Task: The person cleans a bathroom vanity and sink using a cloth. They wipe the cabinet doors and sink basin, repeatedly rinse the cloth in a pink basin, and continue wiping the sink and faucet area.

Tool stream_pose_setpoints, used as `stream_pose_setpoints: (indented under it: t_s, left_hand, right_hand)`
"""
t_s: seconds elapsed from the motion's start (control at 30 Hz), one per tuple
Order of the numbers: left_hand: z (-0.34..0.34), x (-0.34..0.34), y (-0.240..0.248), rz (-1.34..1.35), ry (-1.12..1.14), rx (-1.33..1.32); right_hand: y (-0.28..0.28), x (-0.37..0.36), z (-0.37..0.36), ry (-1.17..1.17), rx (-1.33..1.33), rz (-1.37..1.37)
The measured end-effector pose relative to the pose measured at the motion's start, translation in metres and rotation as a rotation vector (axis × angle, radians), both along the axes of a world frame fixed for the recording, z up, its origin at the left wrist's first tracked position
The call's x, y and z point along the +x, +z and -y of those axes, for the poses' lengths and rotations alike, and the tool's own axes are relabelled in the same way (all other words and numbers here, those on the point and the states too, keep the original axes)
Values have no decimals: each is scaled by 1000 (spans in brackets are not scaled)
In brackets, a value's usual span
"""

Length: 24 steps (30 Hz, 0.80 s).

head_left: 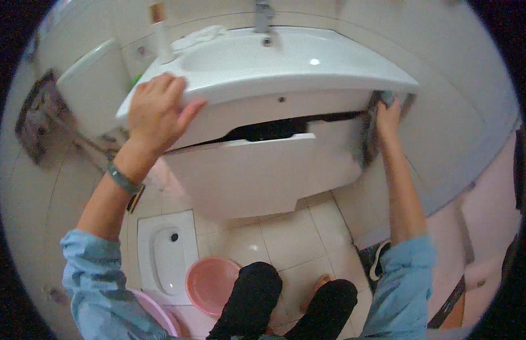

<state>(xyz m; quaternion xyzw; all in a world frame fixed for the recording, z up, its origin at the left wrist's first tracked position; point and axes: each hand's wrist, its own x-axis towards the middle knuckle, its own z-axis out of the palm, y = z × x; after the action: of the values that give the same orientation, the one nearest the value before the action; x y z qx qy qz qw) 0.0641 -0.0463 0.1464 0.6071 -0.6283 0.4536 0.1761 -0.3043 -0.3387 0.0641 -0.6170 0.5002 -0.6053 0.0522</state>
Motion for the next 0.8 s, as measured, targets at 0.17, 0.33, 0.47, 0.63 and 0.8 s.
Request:
stream_pose_setpoints:
  t_s: [0.17, 0.33, 0.47, 0.63, 0.8]
  left_hand:
    - [-11, 9, 0, -30, -178, -83]
    - [-31, -36, -64, -498, -627, -211]
    - [-43, -59, -83, -1290, -930, -387]
    - [-75, 3, -104, -1266, -618, -522]
    - [-64, 29, -105, -1626, -717, -626]
  right_hand:
    - [13, 75, -142, 434, -293, -255]
    - [57, 153, -230, 898, -92, 58]
    - [81, 206, -273, 1280, 319, -159]
    - [101, 208, -242, 706, -264, -606]
    - [83, 217, -191, 400, -610, -797]
